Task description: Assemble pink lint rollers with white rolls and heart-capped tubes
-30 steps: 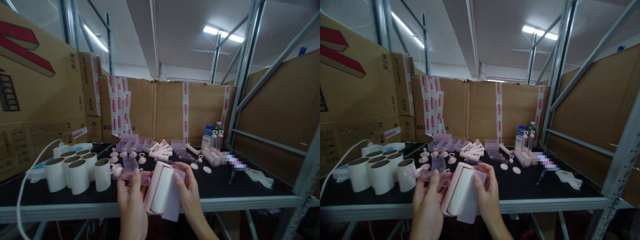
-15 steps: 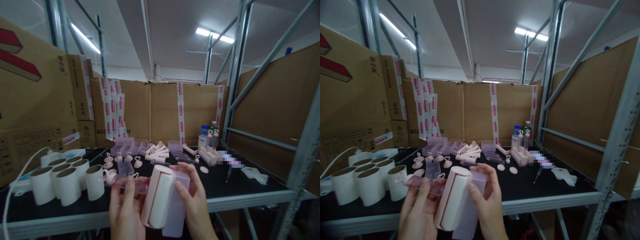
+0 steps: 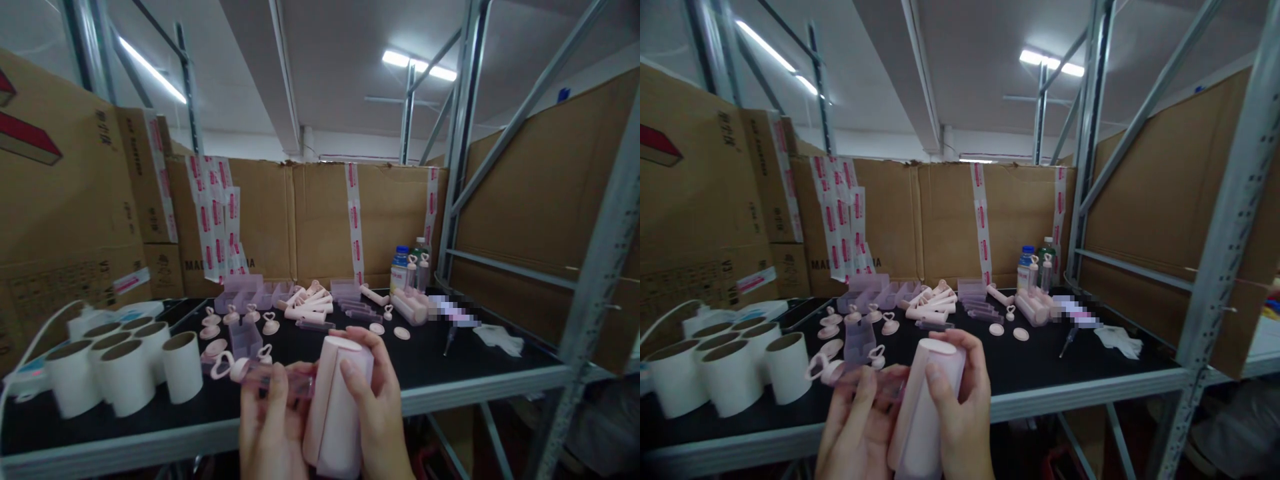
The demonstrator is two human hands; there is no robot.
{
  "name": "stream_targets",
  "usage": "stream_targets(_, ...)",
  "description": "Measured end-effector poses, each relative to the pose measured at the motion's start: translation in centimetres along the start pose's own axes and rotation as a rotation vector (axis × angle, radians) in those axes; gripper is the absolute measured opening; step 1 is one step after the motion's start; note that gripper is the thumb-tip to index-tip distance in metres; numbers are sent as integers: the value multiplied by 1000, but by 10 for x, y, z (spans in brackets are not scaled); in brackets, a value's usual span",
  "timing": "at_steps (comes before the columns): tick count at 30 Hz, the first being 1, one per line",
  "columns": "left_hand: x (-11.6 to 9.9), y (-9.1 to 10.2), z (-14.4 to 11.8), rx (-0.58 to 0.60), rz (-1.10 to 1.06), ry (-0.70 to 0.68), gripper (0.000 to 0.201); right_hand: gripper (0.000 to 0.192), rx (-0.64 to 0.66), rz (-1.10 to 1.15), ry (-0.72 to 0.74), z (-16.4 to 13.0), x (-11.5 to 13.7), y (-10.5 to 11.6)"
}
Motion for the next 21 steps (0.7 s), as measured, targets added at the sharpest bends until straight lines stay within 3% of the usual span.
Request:
stream_targets(3, -2, -2, 5, 2, 9, -7, 56, 40, 15, -54, -1, 4, 1, 0)
stream_targets(5, -10, -2, 14, 24, 30, 12, 55, 37, 91, -135, 34, 9, 4, 5)
stream_targets(8, -26, -1, 31, 115, 148, 50, 56, 46, 362, -306, 121, 18, 16, 17)
stream_targets(11, -39, 1, 42, 284, 347, 62, 51, 66, 658, -515, 191, 21, 30, 30)
stream_targets(14, -39, -1, 45, 408, 449, 36, 44, 71, 834, -648, 243, 18, 38, 37)
stream_targets(18, -28, -3, 47, 478, 489, -1, 45, 76, 864, -744, 270, 16, 38, 42)
stream_targets(21, -22, 1, 51, 501, 537, -104, 49, 58, 828, -776, 290, 23, 38, 52)
Point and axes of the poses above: each hand's wrist, its own z-axis towards the middle knuckle, its own y-axis out of the back of the hand, x = y × z, the point moved 2 cm from there along z, towards the middle knuckle, and after that the axes turned 11 degrees about -z, right-handed, at the moved point
